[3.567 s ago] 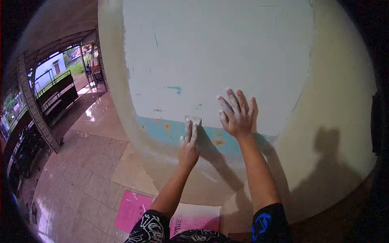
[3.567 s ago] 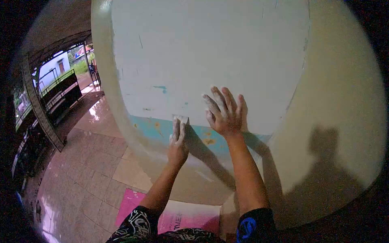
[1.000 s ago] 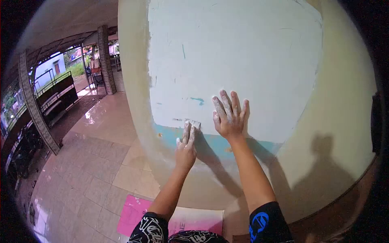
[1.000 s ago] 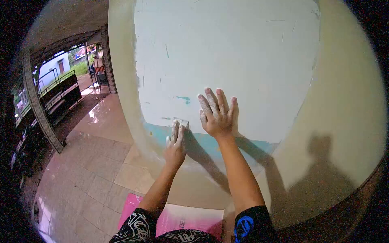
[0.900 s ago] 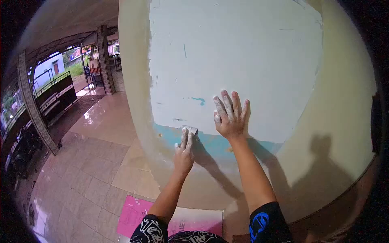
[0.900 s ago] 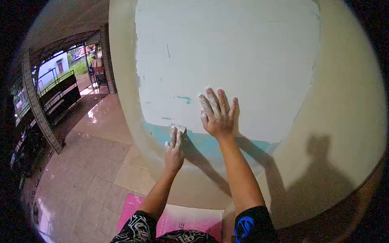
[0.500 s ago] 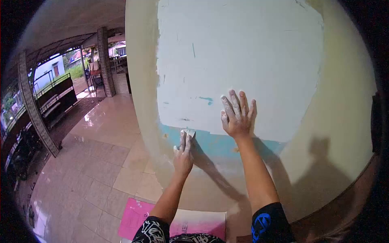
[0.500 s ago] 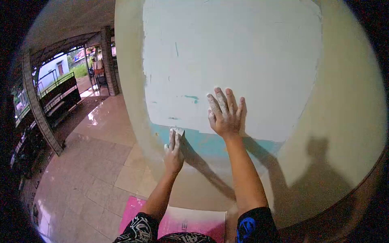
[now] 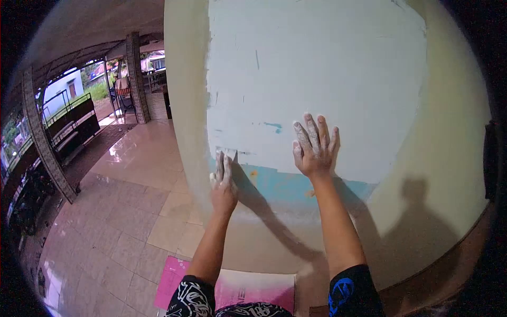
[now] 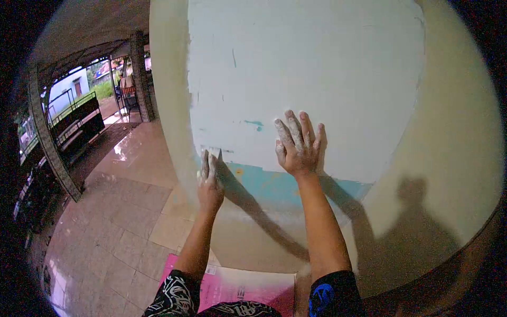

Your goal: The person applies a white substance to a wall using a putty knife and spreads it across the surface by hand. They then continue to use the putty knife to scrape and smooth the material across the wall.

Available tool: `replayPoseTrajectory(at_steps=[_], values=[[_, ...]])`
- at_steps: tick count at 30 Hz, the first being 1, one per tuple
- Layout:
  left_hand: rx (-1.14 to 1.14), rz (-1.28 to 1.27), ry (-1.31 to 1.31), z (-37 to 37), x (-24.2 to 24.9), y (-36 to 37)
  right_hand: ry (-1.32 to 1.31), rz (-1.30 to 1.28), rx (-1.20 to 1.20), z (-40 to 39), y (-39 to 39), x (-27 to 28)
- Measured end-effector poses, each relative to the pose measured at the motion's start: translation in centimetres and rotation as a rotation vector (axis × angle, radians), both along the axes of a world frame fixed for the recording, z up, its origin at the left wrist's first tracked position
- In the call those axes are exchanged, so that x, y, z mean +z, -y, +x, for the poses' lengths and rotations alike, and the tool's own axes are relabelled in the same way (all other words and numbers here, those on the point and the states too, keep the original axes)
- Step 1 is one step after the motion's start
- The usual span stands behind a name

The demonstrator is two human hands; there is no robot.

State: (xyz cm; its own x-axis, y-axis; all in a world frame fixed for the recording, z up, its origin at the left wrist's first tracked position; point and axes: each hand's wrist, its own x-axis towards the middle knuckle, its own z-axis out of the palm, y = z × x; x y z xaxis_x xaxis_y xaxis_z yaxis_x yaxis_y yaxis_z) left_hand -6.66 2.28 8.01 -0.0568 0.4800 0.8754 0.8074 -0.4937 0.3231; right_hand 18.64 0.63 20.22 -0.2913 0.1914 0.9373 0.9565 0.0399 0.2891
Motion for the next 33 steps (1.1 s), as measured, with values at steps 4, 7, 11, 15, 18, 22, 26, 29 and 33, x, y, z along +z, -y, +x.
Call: replayPoseTrajectory(at_steps=[4, 7, 11, 15, 18, 22, 26, 29, 33], values=[[-0.030, -0.026, 0.013, -0.5, -1.1, -0.1, -0.013, 0.017, 0.030, 0.1, -0.4, -0.2], [-0.060, 0.017, 0.010, -1.0, -2.6, -0.5, -0.021, 0.011, 0.045, 0.2, -0.5, -0.2], [-0.047, 0.018, 0.013, -1.2, 0.8, -0.3, -0.006, 0.022, 0.049, 0.5, -0.6, -0.4], [0.001, -0.010, -0.007, -1.4, 0.4, 0.4, -0.005, 0.009, 0.024, 0.1, -0.2, -0.2], [-0.021, -0.104, 0.006, -1.3, -0.2, 0.7, -0.008, 0.026, 0.022, 0.1, -0.3, -0.1], [-0.095, -0.044, 0.007, -1.8, 2.8, 0.1, 0.001, 0.021, 0.007, 0.1, 0.1, 0.2], [-0.100, -0.078, -0.012, -2.0, 2.3, 0.5, -0.017, 0.033, 0.039, 0.2, -0.1, 0.0], [-0.121, -0.096, 0.003, -2.0, 2.2, 0.4, -0.012, 0.024, 0.046, 0.1, -0.1, -0.3], [-0.120, -0.050, -0.040, -1.9, 5.9, 0.5, 0.000, 0.031, 0.038, 0.4, -0.2, -0.1]])
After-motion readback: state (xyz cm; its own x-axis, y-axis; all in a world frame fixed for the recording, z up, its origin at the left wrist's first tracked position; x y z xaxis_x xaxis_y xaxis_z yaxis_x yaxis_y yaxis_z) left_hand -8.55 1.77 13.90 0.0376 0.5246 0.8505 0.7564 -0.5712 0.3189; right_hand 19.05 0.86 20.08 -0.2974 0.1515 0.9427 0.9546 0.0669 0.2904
